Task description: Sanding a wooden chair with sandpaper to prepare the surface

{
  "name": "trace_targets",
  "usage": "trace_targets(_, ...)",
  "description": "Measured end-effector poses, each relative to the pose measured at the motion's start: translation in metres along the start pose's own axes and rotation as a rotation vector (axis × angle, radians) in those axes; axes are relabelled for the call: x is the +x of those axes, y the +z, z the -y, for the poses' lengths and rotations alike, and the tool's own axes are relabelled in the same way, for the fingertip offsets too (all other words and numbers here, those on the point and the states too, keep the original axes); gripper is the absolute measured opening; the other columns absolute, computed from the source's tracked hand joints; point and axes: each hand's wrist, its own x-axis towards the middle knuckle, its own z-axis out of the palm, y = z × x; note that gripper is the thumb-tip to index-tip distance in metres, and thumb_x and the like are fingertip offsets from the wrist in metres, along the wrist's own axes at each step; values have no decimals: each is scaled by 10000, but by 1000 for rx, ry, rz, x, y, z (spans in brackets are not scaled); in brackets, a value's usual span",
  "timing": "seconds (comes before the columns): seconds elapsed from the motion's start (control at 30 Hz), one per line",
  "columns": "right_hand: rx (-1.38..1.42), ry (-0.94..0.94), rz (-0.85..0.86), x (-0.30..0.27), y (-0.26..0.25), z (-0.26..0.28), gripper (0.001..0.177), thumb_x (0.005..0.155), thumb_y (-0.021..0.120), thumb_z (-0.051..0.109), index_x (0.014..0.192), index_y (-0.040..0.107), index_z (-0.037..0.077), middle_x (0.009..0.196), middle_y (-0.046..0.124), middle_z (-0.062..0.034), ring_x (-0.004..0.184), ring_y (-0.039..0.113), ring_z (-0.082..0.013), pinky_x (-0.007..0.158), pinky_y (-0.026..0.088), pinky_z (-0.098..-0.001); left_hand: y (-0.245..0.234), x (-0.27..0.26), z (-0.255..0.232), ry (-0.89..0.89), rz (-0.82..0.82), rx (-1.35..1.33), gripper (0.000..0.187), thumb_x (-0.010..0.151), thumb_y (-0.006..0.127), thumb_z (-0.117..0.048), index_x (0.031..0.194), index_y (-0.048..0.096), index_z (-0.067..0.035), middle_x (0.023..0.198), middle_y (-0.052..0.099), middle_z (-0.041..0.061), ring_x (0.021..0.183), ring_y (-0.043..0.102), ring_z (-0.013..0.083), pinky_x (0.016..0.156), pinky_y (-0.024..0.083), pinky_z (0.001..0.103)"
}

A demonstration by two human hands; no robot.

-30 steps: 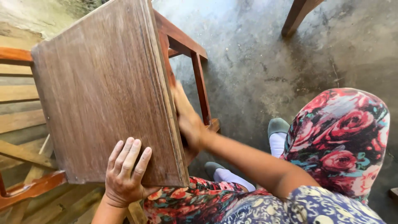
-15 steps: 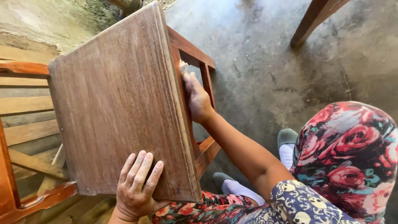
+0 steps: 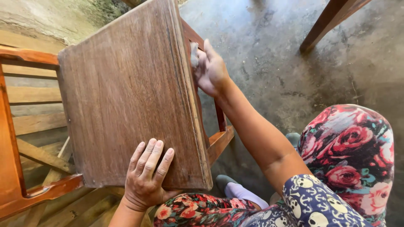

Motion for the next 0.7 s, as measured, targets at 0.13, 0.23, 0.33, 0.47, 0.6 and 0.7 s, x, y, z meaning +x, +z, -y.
trace_targets(0.13, -185, -25, -79, -28, 17, -10, 691, 1104, 316, 496, 1460, 508, -65, 1383, 650, -168, 1207, 648, -211, 1080, 472, -327, -1, -1, 1, -13, 9, -29, 922, 815, 706, -760, 1456, 560, -114, 1546, 482, 181, 1465, 468, 363, 1290, 320, 549)
trace_targets(0.23, -339, 23, -175, -22, 50, 10, 789, 1056, 235, 528, 1479, 492, -87, 1417, 618, -257, 1273, 625, -303, 1102, 469, -380, 0, 2, 3, -9, 0, -27, 914, 825, 691, -759, 1455, 561, -109, 1541, 486, 180, 1460, 475, 368, 1286, 329, 553)
trace_targets(0.33, -201, 86, -180, 11, 35, 20, 894, 1052, 122, 561, 1441, 459, -171, 1168, 668, -294, 907, 623, -258, 769, 504, -311, 1, 3, 0, -15, 2, -20, 902, 821, 712, -719, 1464, 552, -106, 1545, 483, 180, 1462, 476, 369, 1281, 340, 551)
trace_targets(0.47, 96, 197, -121, 59, 17, 32, 845, 1083, 104, 606, 1225, 522, -114, 629, 517, -49, 441, 391, -136, 397, 256, -268, 1, 15, -2, -32, -21, 4, 859, 846, 729, -656, 1453, 559, -72, 1534, 497, 195, 1453, 489, 377, 1273, 352, 539)
trace_targets(0.6, -186, 174, -276, 59, 21, 32, 838, 1021, 193, 629, 835, 610, -74, 576, 471, -57, 388, 255, -110, 370, 245, -288, 1, 24, -3, -26, -27, 12, 898, 851, 708, -689, 1460, 557, -47, 1532, 493, 218, 1449, 483, 396, 1259, 347, 556)
trace_targets(0.7, -281, 46, -213, 28, 38, 20, 779, 1056, 198, 556, 1300, 521, -110, 660, 503, 4, 459, 367, -64, 373, 315, -209, -1, 26, -1, -28, -38, 0, 904, 815, 765, -668, 1444, 573, -47, 1518, 505, 218, 1431, 502, 400, 1257, 356, 550)
